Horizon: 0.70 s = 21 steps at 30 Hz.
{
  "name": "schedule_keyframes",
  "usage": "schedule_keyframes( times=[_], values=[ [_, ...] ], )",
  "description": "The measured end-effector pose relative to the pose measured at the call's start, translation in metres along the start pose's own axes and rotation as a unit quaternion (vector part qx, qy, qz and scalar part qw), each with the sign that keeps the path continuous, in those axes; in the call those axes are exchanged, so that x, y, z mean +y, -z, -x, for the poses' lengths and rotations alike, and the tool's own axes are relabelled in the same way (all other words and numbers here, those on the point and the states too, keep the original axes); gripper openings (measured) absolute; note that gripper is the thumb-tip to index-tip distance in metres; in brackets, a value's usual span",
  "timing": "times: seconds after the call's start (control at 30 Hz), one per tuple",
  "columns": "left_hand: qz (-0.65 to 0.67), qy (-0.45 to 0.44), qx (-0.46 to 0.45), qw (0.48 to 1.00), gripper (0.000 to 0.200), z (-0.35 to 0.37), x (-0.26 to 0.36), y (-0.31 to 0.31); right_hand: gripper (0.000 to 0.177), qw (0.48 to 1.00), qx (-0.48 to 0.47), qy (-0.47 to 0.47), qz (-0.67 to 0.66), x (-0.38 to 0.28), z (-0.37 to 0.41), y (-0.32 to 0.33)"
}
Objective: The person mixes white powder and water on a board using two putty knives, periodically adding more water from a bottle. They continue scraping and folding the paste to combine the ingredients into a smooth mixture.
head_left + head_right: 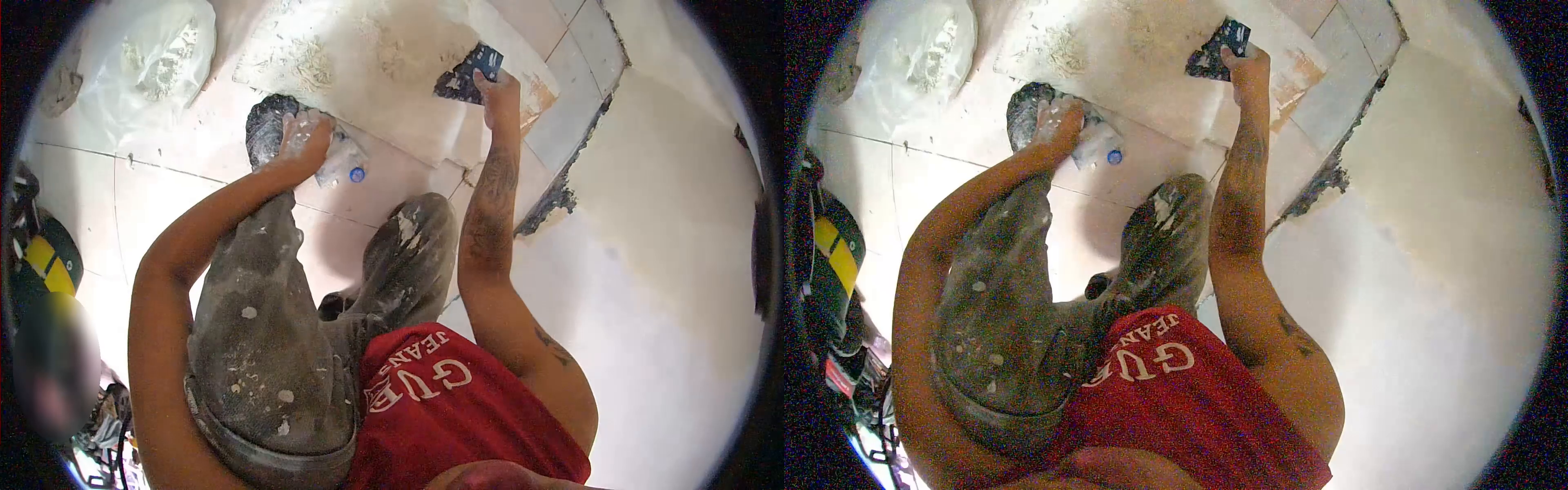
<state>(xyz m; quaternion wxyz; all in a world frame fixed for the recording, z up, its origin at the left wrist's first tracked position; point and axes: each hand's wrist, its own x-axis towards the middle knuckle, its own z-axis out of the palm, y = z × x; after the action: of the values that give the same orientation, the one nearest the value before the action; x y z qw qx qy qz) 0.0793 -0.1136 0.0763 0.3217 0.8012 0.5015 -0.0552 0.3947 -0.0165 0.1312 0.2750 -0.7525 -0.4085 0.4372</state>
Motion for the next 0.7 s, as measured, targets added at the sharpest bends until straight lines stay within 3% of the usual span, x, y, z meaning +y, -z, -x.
schedule_keyframes(
  times=[0.1, 0.2, 0.23, 0.3, 0.33, 0.4, 0.43, 0.5, 0.57, 0.63, 0.7],
  values=[
    [0.102, -0.020, 0.034, 0.994, 0.025, 0.002, 0.005, -0.005, 0.016, 0.967, -0.017, -0.035, -0.252, 0.010, 0.019, -0.005],
    [0.166, -0.066, -0.122, 0.976, 0.025, -0.018, -0.007, 0.013, 0.016, 0.919, -0.056, -0.031, -0.390, 0.027, 0.030, -0.002],
    [0.267, 0.009, -0.102, 0.958, 0.036, -0.011, 0.004, 0.046, 0.017, 0.918, -0.047, -0.047, -0.390, 0.026, 0.036, -0.001],
    [0.369, 0.081, -0.135, 0.916, 0.046, -0.012, -0.005, 0.075, 0.023, 0.944, -0.058, 0.058, -0.320, 0.043, 0.046, 0.002],
    [0.417, 0.121, -0.145, 0.889, 0.051, -0.012, -0.010, 0.081, 0.025, 0.921, -0.061, 0.079, -0.377, 0.060, 0.045, -0.002],
    [0.508, 0.104, -0.110, 0.848, 0.047, -0.011, -0.031, 0.086, 0.028, 0.858, -0.081, -0.030, -0.506, 0.050, 0.048, -0.016],
    [0.591, 0.132, -0.112, 0.788, 0.044, -0.008, -0.027, 0.101, 0.030, 0.815, -0.088, -0.082, -0.567, 0.049, 0.053, -0.022],
    [0.633, 0.148, -0.102, 0.753, 0.043, -0.009, -0.032, 0.109, 0.023, 0.765, -0.168, 0.062, -0.619, 0.128, 0.018, -0.022],
    [0.670, 0.116, -0.091, 0.728, 0.042, -0.018, -0.036, 0.109, 0.015, 0.788, -0.197, 0.063, -0.579, 0.158, 0.005, -0.010],
    [0.675, 0.135, -0.071, 0.722, 0.042, -0.026, -0.038, 0.107, 0.011, 0.798, -0.157, -0.028, -0.582, 0.147, 0.009, -0.006],
    [0.691, 0.142, -0.060, 0.707, 0.041, -0.029, -0.025, 0.110, 0.013, 0.899, -0.089, 0.050, -0.425, 0.137, 0.015, -0.006]
  ],
)
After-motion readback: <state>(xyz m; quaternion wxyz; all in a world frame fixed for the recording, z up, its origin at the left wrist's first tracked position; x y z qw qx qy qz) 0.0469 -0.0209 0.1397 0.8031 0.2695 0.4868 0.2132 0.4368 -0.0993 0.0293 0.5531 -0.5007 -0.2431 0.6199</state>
